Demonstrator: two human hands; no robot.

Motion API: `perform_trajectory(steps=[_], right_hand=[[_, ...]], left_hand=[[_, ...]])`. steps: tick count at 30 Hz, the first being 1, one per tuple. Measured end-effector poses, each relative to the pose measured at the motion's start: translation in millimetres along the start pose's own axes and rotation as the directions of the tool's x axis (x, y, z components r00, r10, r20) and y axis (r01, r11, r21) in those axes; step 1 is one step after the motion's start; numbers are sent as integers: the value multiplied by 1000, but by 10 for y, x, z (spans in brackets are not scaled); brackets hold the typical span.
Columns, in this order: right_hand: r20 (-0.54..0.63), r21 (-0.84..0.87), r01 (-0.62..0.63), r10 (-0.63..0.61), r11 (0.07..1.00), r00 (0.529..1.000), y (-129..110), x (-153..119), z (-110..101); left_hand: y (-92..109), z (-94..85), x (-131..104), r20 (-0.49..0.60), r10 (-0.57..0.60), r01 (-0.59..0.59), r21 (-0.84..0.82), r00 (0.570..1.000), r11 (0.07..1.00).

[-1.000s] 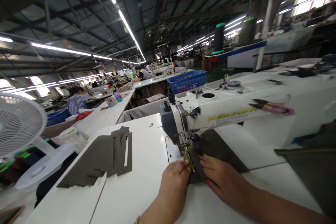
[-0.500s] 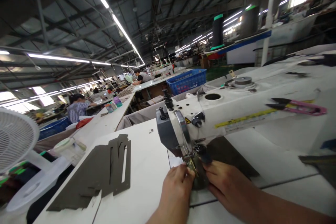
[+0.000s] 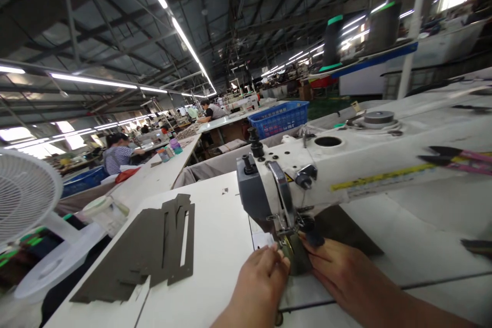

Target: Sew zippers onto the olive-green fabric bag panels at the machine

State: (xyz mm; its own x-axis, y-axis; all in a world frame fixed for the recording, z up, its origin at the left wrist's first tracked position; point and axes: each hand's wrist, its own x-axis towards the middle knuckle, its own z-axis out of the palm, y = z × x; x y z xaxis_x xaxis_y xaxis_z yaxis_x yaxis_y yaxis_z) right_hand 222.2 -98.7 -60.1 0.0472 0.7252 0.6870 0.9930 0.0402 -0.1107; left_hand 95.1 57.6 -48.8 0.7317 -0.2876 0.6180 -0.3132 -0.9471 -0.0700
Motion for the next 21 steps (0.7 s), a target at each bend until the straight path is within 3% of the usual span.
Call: perform_trajectory(steps=[6, 11, 21], right_hand=[[3, 37, -55, 55, 998, 998, 3, 105, -16], [-10, -20, -58, 58, 998, 998, 42, 173, -8], [-19, -41, -59, 58, 997, 998, 86, 150, 48]], left_hand=[[-76, 119, 38, -33, -4, 6, 62, 999, 998], [-129, 171, 46, 15, -36, 36, 35, 999, 999], [-171, 202, 37, 5, -73, 73, -25, 997, 997]])
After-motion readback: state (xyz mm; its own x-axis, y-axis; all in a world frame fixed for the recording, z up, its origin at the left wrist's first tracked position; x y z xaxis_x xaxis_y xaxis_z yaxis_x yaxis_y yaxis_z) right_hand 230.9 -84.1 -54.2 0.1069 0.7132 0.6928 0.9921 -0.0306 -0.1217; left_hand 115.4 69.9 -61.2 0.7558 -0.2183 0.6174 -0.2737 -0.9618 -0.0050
